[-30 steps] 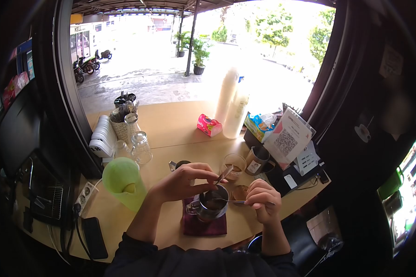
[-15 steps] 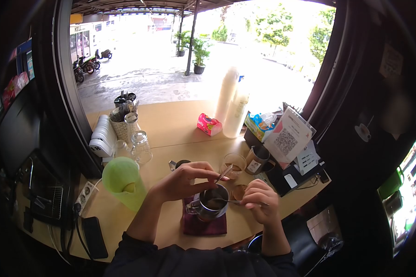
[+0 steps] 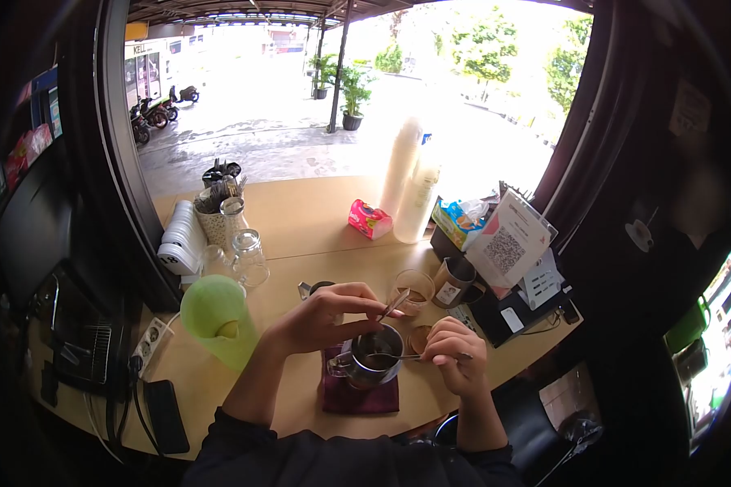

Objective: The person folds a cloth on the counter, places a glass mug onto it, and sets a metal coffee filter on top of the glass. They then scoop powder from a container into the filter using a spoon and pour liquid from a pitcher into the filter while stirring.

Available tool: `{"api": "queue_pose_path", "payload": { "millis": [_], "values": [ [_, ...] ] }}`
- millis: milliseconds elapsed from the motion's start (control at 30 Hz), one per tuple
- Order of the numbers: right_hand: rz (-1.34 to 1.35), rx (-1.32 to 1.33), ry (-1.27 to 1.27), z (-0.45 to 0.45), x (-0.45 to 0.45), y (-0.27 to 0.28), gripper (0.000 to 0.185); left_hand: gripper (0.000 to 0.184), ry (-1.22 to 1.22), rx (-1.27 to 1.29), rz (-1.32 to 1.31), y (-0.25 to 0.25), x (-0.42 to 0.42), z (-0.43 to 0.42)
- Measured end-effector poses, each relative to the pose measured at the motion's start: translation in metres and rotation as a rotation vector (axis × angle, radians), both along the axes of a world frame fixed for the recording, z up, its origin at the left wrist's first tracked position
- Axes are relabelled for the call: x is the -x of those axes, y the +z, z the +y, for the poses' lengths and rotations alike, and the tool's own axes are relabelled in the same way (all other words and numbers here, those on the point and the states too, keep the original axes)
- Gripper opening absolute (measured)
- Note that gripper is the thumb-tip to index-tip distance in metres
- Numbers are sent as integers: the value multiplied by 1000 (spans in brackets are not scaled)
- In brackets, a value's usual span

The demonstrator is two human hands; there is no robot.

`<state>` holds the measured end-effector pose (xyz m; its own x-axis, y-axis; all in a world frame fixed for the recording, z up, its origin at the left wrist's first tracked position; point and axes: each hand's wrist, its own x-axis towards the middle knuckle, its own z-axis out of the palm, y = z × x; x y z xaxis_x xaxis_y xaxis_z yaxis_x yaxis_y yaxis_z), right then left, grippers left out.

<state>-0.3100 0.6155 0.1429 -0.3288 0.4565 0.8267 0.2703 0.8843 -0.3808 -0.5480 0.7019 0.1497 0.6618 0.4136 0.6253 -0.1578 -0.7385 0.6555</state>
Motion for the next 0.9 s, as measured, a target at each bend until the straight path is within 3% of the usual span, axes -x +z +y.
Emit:
{"api": "queue_pose_path", "payload": {
  "millis": [33,100,133,200,233,300,400,667,800,900],
  "values": [
    [0,-1,-1,1,-2,-4,22,30,-2,-4,-12,-1,0,1],
    [339,47,-20,5,-5,-18,28,31,-6,-1,-21,-2,0,1],
    [340,47,-20,8,-6,-19,28,31,-11,2,-30,-2,0,2],
    [742,150,-114,16,-9,-20,33,32,-9,-1,-17,3,1,-1],
    [743,149,-117,23,-14,-23,33,32,-6,-4,-6,5,1,-2],
    [876,189,-463,42,-30,-36,35,32,-18,8,-8,4,0,-2],
    [972,243,-494,77,-52,-73,31,32,-39,23,-25,-2,-2,0],
    [839,410,-596,109,-42,-125,18,33,-3,0,20,1,-1,0],
    [819,432,-453,114,-45,-136,15,33,-11,20,10,3,-2,0],
    [792,483,-512,104,-46,-136,18,32,4,41,53,7,-1,-3]
  ]
}}
